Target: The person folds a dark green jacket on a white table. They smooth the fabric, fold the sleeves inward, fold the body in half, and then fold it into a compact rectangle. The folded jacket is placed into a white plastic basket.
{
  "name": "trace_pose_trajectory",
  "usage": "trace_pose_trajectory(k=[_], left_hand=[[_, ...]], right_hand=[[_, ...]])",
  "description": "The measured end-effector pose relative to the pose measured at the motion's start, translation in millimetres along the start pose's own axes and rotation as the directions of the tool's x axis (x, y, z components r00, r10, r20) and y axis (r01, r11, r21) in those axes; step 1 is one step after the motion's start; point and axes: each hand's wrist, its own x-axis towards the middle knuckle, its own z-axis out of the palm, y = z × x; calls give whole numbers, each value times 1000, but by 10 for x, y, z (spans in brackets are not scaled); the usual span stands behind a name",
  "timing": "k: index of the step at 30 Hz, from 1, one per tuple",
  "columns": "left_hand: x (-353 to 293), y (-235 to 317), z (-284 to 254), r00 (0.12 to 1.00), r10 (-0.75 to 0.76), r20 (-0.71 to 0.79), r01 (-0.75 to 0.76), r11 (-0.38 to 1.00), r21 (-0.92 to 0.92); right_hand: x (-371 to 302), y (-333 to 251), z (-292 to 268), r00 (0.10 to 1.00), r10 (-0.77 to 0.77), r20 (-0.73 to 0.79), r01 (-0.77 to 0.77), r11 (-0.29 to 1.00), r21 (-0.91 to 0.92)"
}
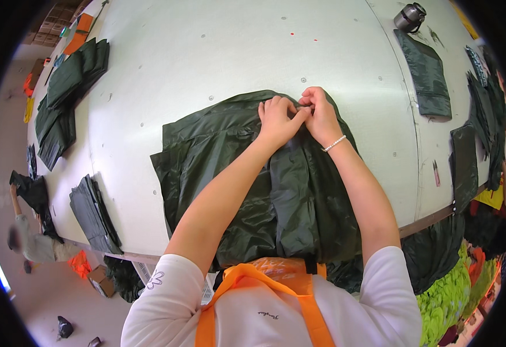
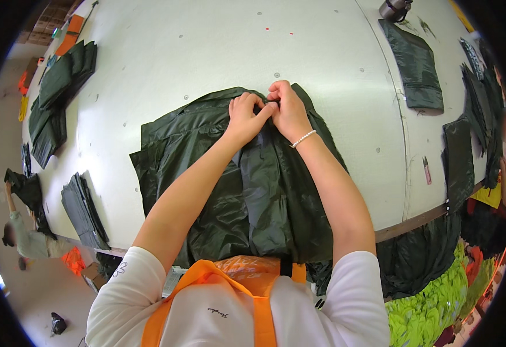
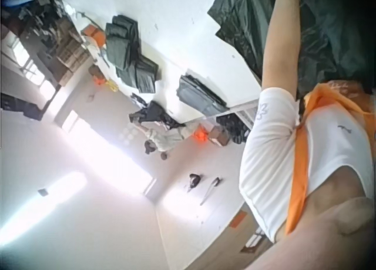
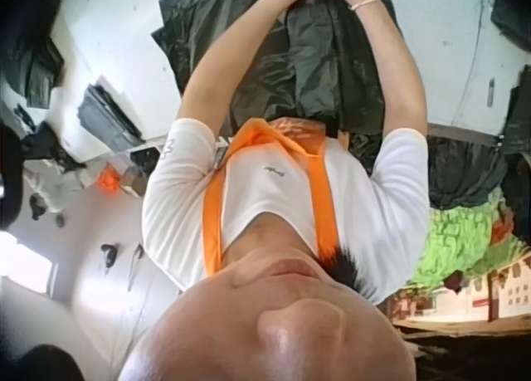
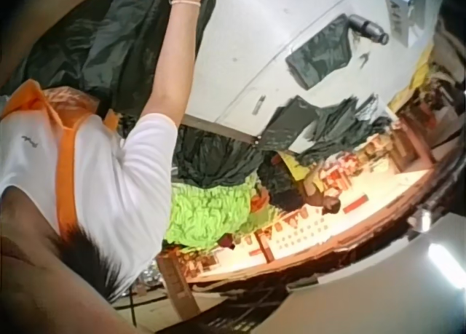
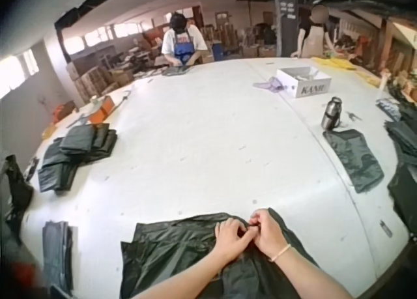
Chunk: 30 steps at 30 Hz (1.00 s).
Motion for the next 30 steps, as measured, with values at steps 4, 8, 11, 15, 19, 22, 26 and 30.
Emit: trace_pose_trajectory(k=[4, 8, 11, 15, 19, 22, 26, 30], left_hand=[[29, -113, 88, 998, 26, -57, -24, 999, 49], [33, -152, -155, 982, 157, -105, -149, 985, 85], [-22, -166, -383, 940, 252, -228, -157, 918, 365], [-268, -680, -893, 962, 89, -257, 70, 833, 549], [-590, -1182, -1204, 955, -130, -268, 257, 811, 525], [-652, -1178, -1442, 879, -182, -440, 398, 789, 468], [-1240, -1764, -2140, 647, -497, -578, 720, 647, 250], [-1209, -1970, -1980, 719, -677, -155, 573, 704, -419]], right_hand=[[7, -78, -78, 999, -6, 43, 4, 1000, 28], [48, -55, -177, 953, -290, 91, 303, 924, -232], [129, 101, -243, 919, -382, 93, 392, 865, -314], [92, 354, -372, 966, -259, -12, 237, 900, -365], [57, 519, -360, 978, -208, -32, 185, 923, -338], [59, 603, -694, 986, -105, -132, 79, 980, -185], [-353, 1138, -2365, 777, 503, -380, -594, 785, -176], [-2512, 2925, -4853, 749, 388, -536, -592, 31, -805]])
